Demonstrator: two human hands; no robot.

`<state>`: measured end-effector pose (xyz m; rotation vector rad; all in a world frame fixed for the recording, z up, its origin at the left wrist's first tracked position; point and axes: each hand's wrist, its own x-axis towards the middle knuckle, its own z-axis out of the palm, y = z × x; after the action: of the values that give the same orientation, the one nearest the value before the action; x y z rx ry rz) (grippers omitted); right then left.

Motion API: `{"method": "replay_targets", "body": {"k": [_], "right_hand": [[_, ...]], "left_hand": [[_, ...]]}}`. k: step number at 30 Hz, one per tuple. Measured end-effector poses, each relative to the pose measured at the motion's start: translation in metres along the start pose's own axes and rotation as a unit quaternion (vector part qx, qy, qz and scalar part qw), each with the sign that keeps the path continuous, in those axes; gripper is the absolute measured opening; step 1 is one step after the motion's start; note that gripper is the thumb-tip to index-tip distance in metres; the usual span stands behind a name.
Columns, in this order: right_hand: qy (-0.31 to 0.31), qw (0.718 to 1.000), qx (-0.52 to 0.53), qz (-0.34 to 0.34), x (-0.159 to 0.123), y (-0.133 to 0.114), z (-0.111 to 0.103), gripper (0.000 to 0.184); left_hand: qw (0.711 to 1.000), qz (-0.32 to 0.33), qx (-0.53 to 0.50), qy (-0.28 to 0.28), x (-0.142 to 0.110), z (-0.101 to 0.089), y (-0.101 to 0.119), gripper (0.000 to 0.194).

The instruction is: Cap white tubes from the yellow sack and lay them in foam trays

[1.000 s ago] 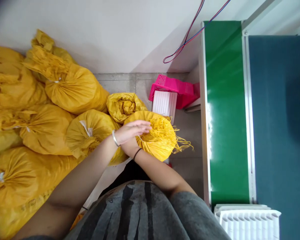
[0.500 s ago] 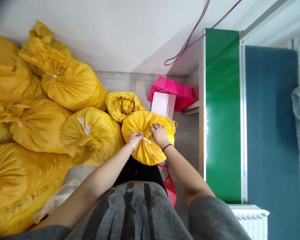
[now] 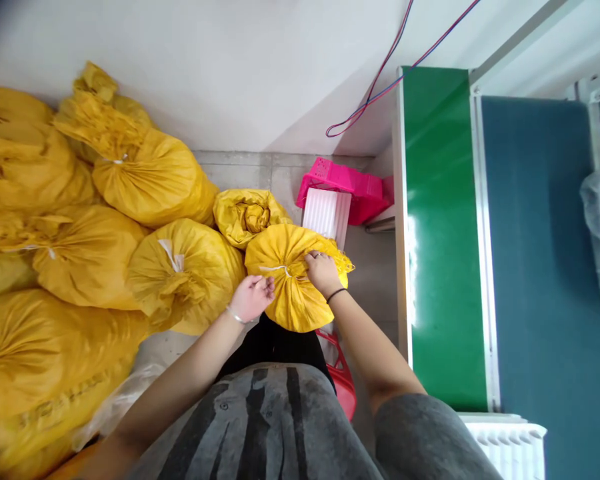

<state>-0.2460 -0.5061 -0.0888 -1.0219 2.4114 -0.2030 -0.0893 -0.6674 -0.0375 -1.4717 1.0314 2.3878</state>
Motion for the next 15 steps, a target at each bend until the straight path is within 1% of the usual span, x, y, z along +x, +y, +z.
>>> {"method": "replay_targets", "body": {"k": [2, 4, 6, 7, 8, 9, 11, 13, 15], "right_hand": [[0.004, 1.0, 0.01, 0.012, -0.006, 0.004, 0.003, 0.035], [0.009, 0.999, 0.027, 0.019, -0.013, 0.006, 0.007, 0.035], [0.021, 0.998, 0.048, 0.027, -0.021, 0.002, 0.01, 0.035], [0.03, 0.997, 0.059, 0.033, -0.025, -0.002, 0.011, 0.034], [0.04, 0.996, 0.072, 0.039, -0.029, -0.008, 0.012, 0.034], [0.051, 0.994, 0.085, 0.047, -0.034, -0.015, 0.013, 0.033], [0.075, 0.989, 0.112, 0.063, -0.046, -0.035, 0.016, 0.031], [0.096, 0.982, 0.142, 0.082, -0.059, -0.058, 0.022, 0.028], [0.114, 0.973, 0.17, 0.104, -0.072, -0.082, 0.03, 0.026]], "left_hand": [[0.999, 0.045, -0.006, -0.021, -0.027, -0.016, 0.024, 0.031], [0.995, 0.097, 0.001, -0.021, -0.046, -0.035, 0.045, 0.033], [0.99, 0.135, 0.028, 0.001, -0.05, -0.049, 0.055, 0.024], [0.989, 0.139, 0.05, 0.011, -0.046, -0.052, 0.054, 0.018], [0.988, 0.132, 0.076, 0.019, -0.038, -0.051, 0.048, 0.015], [0.988, 0.115, 0.104, 0.021, -0.027, -0.047, 0.038, 0.017], [0.986, 0.068, 0.151, 0.018, -0.001, -0.029, 0.013, 0.019], [0.982, 0.027, 0.185, 0.006, 0.022, -0.007, -0.012, 0.027], [0.976, 0.008, 0.216, 0.004, 0.035, 0.009, -0.027, 0.029]]}}
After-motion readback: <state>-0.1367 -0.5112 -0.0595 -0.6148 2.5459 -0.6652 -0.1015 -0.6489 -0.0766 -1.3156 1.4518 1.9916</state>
